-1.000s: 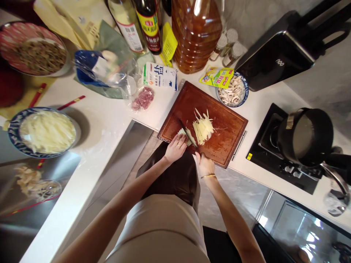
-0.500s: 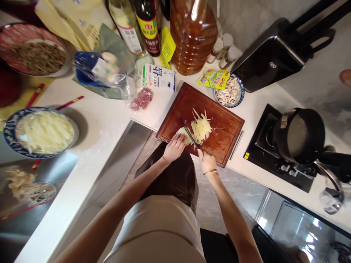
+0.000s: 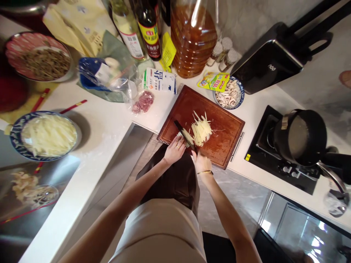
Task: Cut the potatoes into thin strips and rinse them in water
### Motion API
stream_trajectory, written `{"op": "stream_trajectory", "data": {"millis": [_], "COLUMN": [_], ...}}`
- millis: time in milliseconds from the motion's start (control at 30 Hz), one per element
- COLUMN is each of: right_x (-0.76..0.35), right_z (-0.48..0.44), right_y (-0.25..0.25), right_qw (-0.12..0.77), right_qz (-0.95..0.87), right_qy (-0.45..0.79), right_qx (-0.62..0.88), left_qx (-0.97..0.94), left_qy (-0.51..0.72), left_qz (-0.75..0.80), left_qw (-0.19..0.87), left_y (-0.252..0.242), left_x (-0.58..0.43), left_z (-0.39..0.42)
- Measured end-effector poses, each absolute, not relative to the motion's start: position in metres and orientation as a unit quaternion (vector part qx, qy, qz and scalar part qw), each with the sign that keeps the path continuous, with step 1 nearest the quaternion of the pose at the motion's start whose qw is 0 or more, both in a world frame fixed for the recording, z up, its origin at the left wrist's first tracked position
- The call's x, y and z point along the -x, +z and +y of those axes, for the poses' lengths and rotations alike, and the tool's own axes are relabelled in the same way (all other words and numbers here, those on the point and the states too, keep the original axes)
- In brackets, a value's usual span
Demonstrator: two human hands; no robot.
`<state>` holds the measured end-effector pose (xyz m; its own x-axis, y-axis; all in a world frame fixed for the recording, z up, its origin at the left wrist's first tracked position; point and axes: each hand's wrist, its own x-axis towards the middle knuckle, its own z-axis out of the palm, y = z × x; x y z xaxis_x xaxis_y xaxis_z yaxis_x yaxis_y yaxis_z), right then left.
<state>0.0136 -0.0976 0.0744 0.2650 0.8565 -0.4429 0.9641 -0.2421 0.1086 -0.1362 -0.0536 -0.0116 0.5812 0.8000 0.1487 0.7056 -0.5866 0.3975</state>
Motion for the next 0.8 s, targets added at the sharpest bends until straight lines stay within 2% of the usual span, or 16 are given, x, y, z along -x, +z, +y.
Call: {"op": "stream_trajectory", "data": {"millis": [67,233,300,800], "right_x": [-0.017,-0.036,-0.039,-0.021], "right_z": [-0.091,-0.084,-0.086,-0.103], "right_y": [0.068,0.067,0.072,0.098], "right_qw": [0.171,0.076,0.069,0.207], "right_qz": [0.583,0.560,0.560,0.584], "right_qy": [-0.164,-0.246,-0.246,-0.192], "right_qx": [-0.778,-0.788,-0.788,-0.761], "left_qx": [-0.877,-0.875,-0.874,-0.866], "left_qy": [0.160,0.157,0.157,0.175], "left_qz": [0.431,0.435,0.438,0.440], "left_qw": [0.143,0.141,0.141,0.158], "left_y": [-0.011,-0.009,-0.008,-0.007], "left_x": [0.137,0.138,0.138,0.137], "left_z": [-0.053,-0.052,-0.051,-0.051]}}
